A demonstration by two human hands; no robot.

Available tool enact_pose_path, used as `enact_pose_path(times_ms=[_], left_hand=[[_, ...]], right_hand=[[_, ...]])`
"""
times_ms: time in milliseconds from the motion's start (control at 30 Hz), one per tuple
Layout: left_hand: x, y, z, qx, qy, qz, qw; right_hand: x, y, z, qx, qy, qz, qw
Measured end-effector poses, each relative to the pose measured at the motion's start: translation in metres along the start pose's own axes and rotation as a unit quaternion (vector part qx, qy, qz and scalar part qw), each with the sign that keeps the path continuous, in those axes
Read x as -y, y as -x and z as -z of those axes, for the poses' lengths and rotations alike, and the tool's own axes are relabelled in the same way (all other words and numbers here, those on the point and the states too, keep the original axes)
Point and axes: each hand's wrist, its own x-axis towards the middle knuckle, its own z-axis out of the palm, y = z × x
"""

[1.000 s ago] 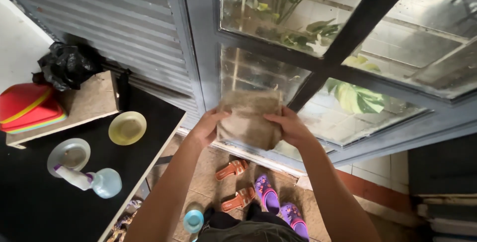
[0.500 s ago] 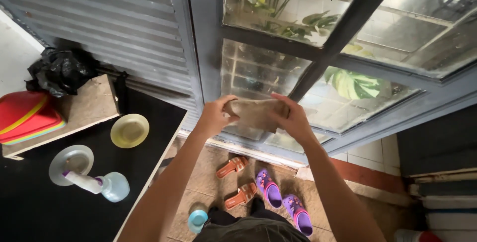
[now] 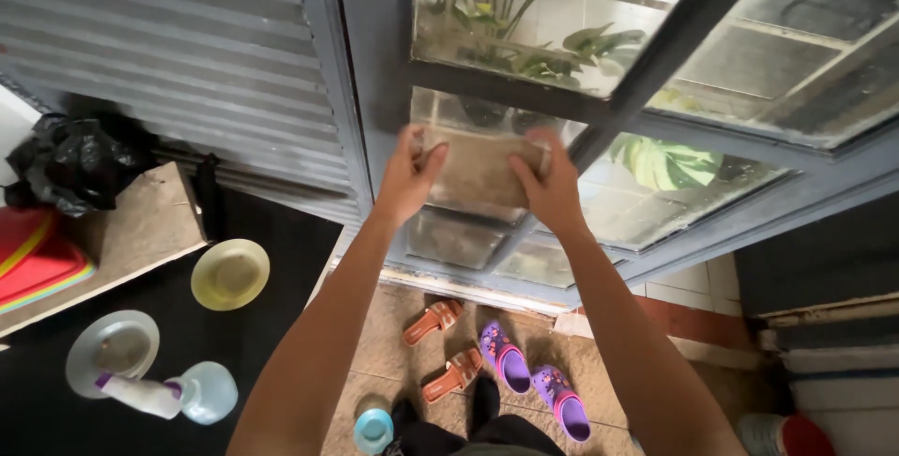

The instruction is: Cleaning a glass-paneled door with spray and a rag.

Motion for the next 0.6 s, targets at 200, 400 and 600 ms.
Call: enact_pose_path(times_ms=[200, 400, 600], left_hand=[[-0.014, 0.007, -0.004, -0.051, -0.173, -0.383, 0.906], [0.037, -0.002, -0.003, -0.014, -0.481, -0.357, 0.801], [0.044, -0.006, 0.003, 0.062, -0.602, -0.303, 0.736]], right_hand=[[-0.040, -0.002, -0.037, -0.097, 0.140, 0.094, 0.981], [0.027, 0.016, -0.039, 0.048, 0.096, 0.166, 0.980], [-0.021, 0.047, -0.059, 0.128, 0.347, 0.039, 0.928]])
